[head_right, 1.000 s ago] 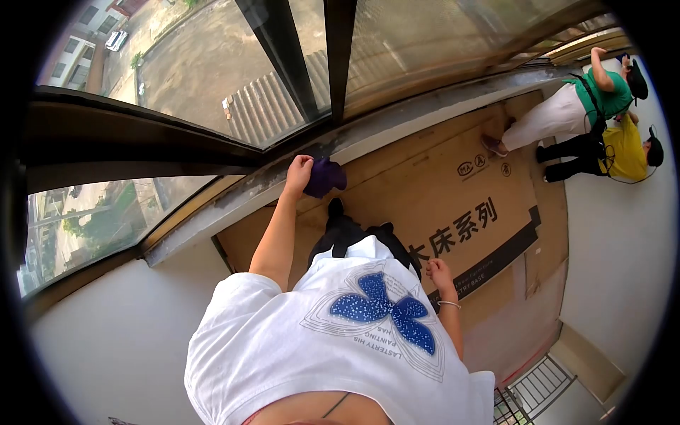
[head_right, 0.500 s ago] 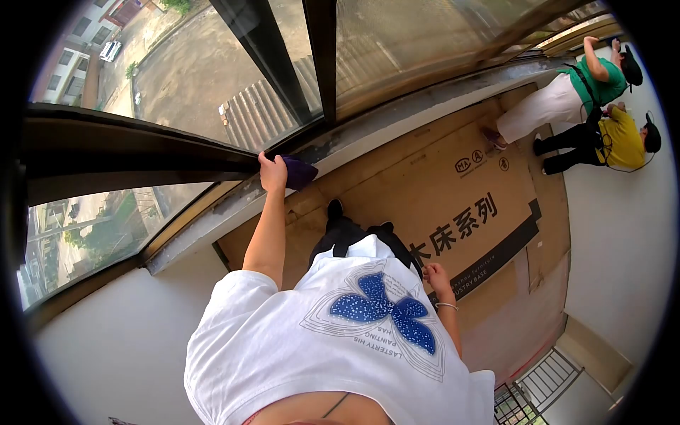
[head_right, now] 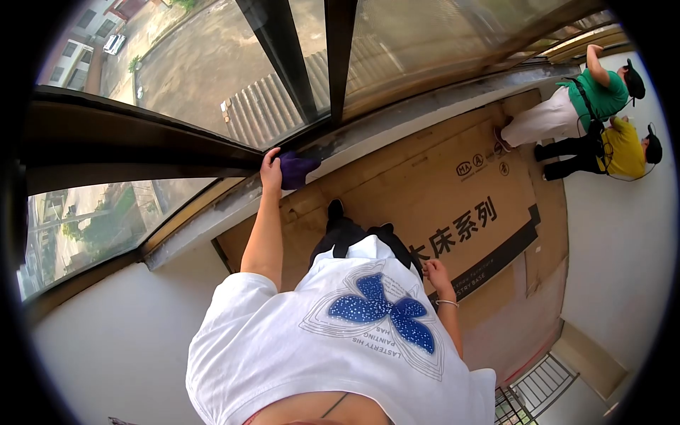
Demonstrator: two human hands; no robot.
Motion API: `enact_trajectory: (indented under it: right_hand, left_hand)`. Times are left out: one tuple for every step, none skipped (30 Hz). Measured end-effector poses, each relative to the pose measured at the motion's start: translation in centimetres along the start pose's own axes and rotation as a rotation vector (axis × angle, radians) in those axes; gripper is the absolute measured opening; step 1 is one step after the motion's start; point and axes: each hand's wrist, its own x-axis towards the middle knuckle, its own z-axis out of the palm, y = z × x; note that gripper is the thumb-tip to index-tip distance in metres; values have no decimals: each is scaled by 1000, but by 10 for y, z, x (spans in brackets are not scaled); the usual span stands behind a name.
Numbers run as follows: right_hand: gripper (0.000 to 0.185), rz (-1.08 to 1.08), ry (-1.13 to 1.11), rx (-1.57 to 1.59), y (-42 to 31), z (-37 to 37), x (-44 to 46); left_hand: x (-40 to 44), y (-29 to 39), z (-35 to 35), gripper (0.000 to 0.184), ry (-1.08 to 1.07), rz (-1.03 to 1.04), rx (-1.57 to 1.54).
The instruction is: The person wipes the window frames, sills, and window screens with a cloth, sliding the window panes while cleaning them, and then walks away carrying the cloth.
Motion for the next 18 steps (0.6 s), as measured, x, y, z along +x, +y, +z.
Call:
enact_trajectory:
  right_hand:
    - [19, -7, -3, 9, -1, 0, 0]
    - [19, -10, -3, 9, -2, 0, -1]
    - [19, -4, 8, -17, -3, -1, -2]
    - [19, -3, 25, -41, -7, -2, 0]
    - [19, -6, 26, -22, -5, -3, 2]
    - [19, -16, 32, -18, -1, -4, 3]
    - [19, -23, 42, -16, 1, -4, 6]
    - [19, -30, 48, -13, 3, -4, 7]
    - [19, -43, 54, -4, 6, -3, 7]
    - [19, -52, 53, 1, 8, -3, 8]
    - [19, -41, 45, 2, 11, -3, 8]
    - [18, -30, 36, 4, 16, -2, 8]
    - [18, -5, 31, 28, 20, -1, 8]
    - [18, -13, 30, 36, 25, -1, 8]
    - [18, -43, 10, -2, 30, -2, 8]
    - [17, -74, -10, -41, 32, -2, 11]
    - [17, -29, -12, -27, 30, -1, 10]
    - [17, -33, -14, -25, 30, -2, 13]
  left_hand:
    - [-2, 0, 9, 30, -93, 70, -45]
    - [-13, 16, 16, 27, -146, 23, 29]
    - [-20, 24, 25, 26, -121, -29, 84]
    - [-21, 31, 35, 26, -97, -75, 134]
    - [-16, 20, 43, 26, -131, -49, 149]
    - [-11, 9, 50, 27, -165, -25, 165]
    - [-12, 14, 55, 27, -227, -85, 240]
    - [-16, 25, 57, 27, -226, -73, 238]
    - [-20, 37, 56, 26, -296, 64, 325]
    - [-28, 56, 56, 26, -365, 200, 413]
    - [-42, 90, 54, 25, -334, 308, 532]
    - [-49, 112, 54, 22, -313, 398, 507]
    - [-52, 132, 54, 20, -268, 560, 476]
    - [-57, 154, 52, 19, -222, 721, 442]
    - [-65, 184, 49, 17, -225, 798, 338]
    - [-74, 219, 45, 17, -215, 911, 265]
    - [-86, 256, 40, 19, -148, 1067, 238]
    - [-95, 289, 35, 20, -33, 1233, 222]
